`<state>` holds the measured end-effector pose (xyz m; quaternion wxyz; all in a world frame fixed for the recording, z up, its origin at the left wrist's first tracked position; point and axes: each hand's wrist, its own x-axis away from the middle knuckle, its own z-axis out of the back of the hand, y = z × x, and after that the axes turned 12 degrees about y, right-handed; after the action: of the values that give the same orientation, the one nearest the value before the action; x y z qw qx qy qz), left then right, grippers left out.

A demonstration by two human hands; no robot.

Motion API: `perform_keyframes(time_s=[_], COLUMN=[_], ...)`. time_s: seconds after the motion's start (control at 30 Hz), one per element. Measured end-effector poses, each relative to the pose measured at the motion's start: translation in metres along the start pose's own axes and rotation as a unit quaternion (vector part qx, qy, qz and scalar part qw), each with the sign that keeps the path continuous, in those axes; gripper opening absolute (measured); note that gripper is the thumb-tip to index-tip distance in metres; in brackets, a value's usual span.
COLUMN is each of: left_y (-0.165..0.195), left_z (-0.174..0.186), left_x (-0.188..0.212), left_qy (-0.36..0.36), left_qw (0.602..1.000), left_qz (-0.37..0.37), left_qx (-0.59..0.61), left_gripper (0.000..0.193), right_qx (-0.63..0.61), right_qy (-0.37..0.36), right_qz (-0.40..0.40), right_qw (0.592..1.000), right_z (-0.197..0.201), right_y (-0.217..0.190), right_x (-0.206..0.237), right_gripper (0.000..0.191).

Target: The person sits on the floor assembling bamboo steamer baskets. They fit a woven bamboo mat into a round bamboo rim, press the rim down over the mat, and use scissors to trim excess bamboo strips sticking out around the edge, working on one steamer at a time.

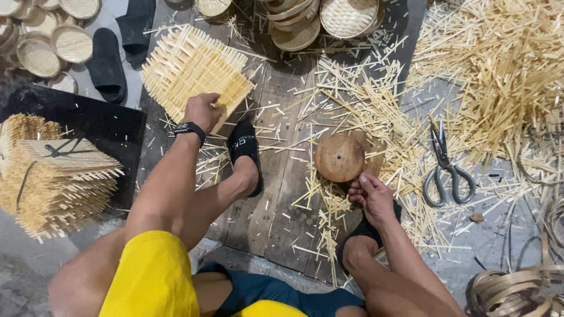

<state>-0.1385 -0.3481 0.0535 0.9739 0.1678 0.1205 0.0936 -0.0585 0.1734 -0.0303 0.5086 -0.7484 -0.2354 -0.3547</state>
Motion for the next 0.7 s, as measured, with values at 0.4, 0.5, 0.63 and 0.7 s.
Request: perform_keyframes(time_s=[0.4,0.5,0.63,0.7], left_y=[-0.017,-0.01,-0.015,-0.021], left_z=[0.006,0.007,-0.002,-0.007], left_x=[0.021,0.022,0.022,0.02], left_qy=[0.075,0.072,0.055,0.028], left_qw=[0.917,0.925,0.914,0.927], left_qz=[0.388,0.369,0.397,0.365], left_qx=[-0.055,-0.06,-0.062,-0.086], left_gripper=[0.02,0.022,0.024,0.028], right_qx=[0.031,0.038,0.034,0.036], right_qy=[-0.006,0.004,-0.005,-0.009], right_qz=[-0.016,-0.025,-0.017,-0.015], right_qw=[0.999,0.999,0.999,0.999], right_z=[0.003,0.003,0.001,0.002], right_y=[0.004,0.003,0.004,0.004], right_x=[0.002,0.001,0.001,0.001], right_gripper=[0.024,0.025,0.024,0.025])
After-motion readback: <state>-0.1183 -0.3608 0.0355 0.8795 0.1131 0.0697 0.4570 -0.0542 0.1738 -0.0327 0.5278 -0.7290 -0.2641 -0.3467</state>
